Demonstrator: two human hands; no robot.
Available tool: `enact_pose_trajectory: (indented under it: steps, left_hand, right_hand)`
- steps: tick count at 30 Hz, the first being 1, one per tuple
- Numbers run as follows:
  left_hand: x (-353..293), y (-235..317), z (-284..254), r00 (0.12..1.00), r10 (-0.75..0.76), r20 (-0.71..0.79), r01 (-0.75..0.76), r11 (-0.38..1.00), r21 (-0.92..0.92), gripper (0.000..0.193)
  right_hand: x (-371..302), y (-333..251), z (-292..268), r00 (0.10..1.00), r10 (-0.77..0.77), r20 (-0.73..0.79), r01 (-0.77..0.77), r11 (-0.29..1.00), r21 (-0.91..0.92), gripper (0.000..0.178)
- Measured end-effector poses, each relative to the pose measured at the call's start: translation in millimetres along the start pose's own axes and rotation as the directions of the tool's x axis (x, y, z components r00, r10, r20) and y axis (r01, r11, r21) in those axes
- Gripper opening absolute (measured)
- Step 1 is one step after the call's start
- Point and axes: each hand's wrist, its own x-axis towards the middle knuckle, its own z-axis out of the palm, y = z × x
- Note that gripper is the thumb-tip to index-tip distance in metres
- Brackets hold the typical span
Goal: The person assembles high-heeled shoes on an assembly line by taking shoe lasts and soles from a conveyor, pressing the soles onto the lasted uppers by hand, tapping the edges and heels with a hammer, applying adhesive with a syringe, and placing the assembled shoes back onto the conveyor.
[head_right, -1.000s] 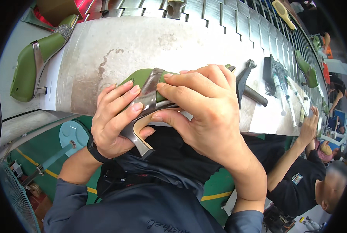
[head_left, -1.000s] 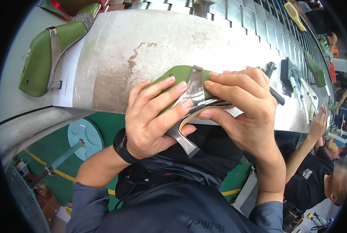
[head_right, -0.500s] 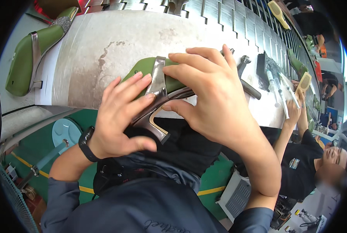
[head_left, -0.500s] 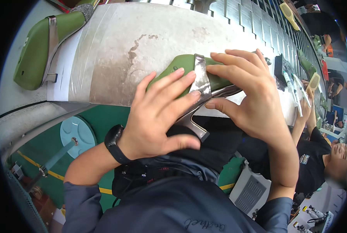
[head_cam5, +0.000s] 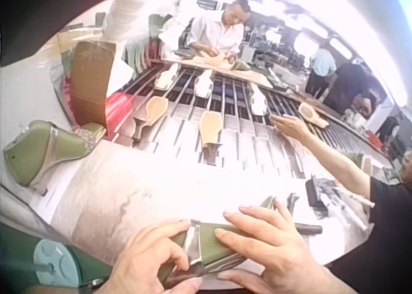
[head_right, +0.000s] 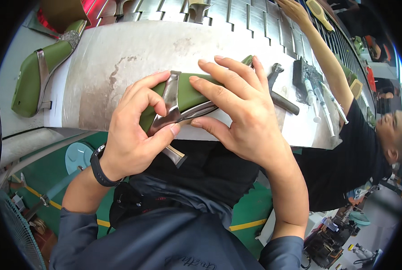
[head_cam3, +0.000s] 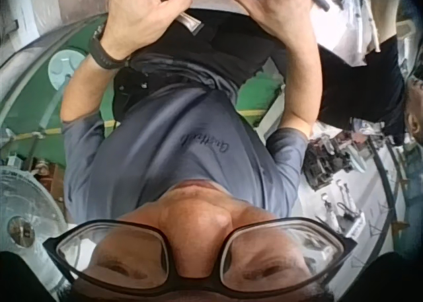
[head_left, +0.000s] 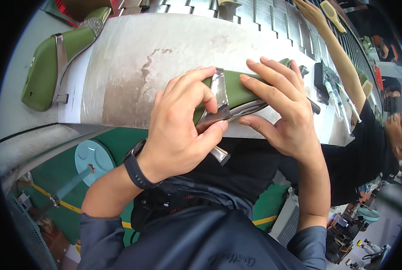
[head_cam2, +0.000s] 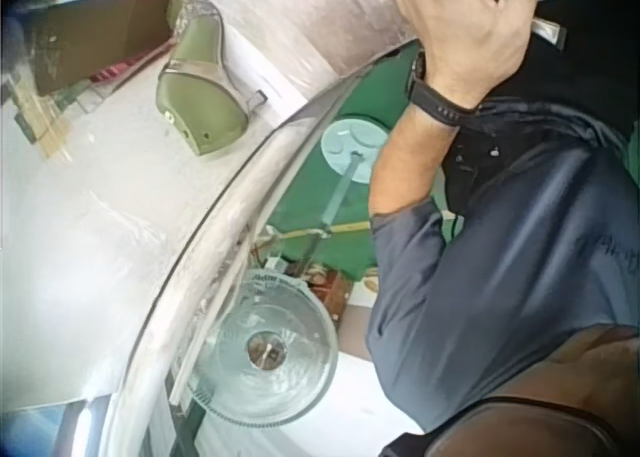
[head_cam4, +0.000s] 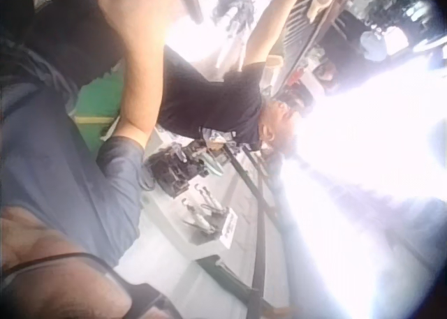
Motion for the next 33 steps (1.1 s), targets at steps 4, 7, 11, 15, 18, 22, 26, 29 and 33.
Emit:
enact_pose_trajectory:
  steps: [4, 7, 11, 15, 18, 22, 26, 29, 33]
  left_hand:
    - [17, -5, -5, 0.994, 0.033, 0.104, -0.035, 0.999, 0.013, 0.034]
    - [28, -6, -1, 0.986, 0.054, 0.159, -0.048, 0.998, -0.043, 0.037]
    - [33, 4, -2, 0.962, -0.112, 0.25, 0.14, 0.985, -0.097, 0.036]
    - [33, 4, 1, 0.97, -0.1, 0.22, 0.114, 0.992, -0.051, 0.036]
    - [30, 5, 3, 0.976, -0.085, 0.2, 0.094, 0.995, -0.036, 0.043]
    - [43, 13, 10, 0.966, 0.037, 0.254, -0.078, 0.985, 0.152, 0.08]
    - [68, 30, 24, 0.933, 0.148, 0.328, -0.242, 0.933, 0.266, 0.097]
    - [79, 25, 33, 0.89, 0.18, 0.418, -0.291, 0.932, 0.218, 0.1]
    - [81, 28, 34, 0.884, 0.153, 0.443, -0.26, 0.946, 0.193, 0.1]
  right_hand:
    - [-3, 5, -1, 1.0, -0.011, -0.017, 0.011, 1.0, 0.012, 0.063]
    - [-1, 2, -2, 1.0, 0.01, -0.004, -0.01, 1.0, 0.023, 0.061]
    - [9, -10, -14, 0.988, 0.137, 0.075, -0.139, 0.99, 0.02, 0.06]
    - [19, -2, -23, 0.962, 0.213, 0.17, -0.219, 0.975, 0.021, 0.064]
    - [-13, 37, -11, 0.964, 0.184, -0.19, -0.158, 0.977, 0.145, 0.071]
    - [-71, 82, -3, 0.821, 0.49, -0.293, -0.498, 0.866, 0.054, 0.039]
    - [-81, 85, -5, 0.899, 0.373, -0.228, -0.374, 0.927, 0.041, 0.051]
    - [-74, 78, -9, 0.958, 0.245, -0.146, -0.266, 0.953, -0.148, 0.057]
    - [-78, 73, -7, 0.888, 0.407, -0.217, -0.385, 0.913, 0.134, 0.046]
